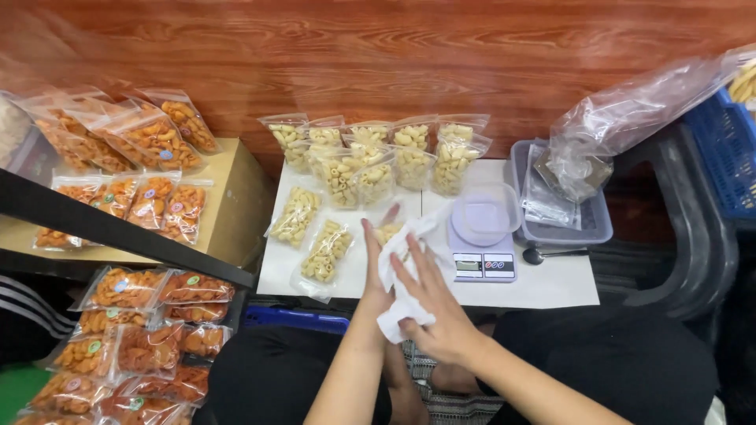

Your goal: The person is organizing and cleaning snack bags by wiping them with a cloth, occasionally weighing them on a digital scale, and placing them into a blue plastic basket.

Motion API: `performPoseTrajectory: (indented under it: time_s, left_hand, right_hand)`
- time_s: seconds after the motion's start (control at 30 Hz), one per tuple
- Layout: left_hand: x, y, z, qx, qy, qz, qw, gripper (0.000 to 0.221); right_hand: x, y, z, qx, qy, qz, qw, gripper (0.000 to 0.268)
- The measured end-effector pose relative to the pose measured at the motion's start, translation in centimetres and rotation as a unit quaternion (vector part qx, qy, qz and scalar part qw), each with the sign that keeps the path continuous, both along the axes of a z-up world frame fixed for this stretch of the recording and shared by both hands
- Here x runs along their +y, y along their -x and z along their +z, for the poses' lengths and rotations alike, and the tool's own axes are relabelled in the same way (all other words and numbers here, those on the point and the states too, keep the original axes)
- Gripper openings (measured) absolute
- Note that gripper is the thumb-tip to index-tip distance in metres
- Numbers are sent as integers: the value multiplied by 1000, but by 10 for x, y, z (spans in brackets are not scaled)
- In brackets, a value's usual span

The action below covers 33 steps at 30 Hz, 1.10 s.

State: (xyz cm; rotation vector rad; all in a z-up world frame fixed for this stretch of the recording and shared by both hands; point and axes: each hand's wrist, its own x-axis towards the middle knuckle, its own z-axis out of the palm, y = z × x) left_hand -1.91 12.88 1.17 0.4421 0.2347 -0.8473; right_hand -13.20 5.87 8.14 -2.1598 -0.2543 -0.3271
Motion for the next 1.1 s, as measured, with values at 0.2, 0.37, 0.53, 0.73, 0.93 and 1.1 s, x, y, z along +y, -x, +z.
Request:
performPoseTrajectory:
  time_s: [0.2, 0.37, 0.53, 0.73, 0.93, 1.1]
  left_hand:
    - [-5, 31, 24, -308, -214, -8, 927, 60]
    - [-8, 8, 22, -325, -298, 94, 893, 62]
    - [-15, 18, -15, -38, -186, 164, 968, 72]
    - [16, 42, 52, -190, -259, 90, 943, 93]
    - [22, 28, -13, -110, -198, 46, 973, 71]
    - [29, 26, 3, -141, -164, 36, 976, 68]
  right_hand:
    - [-27, -23, -65, 70, -178, -133, 972, 69]
    - [13, -7, -32, 24, -170, -178, 969, 60]
    - [4, 1, -59, -45, -122, -147, 981, 41]
    - [-41, -21, -41, 104, -513, -124, 843, 71]
    - [-48, -9, -25, 211, -500, -129, 830, 44]
    - [-70, 5, -25, 97, -536, -150, 825, 18]
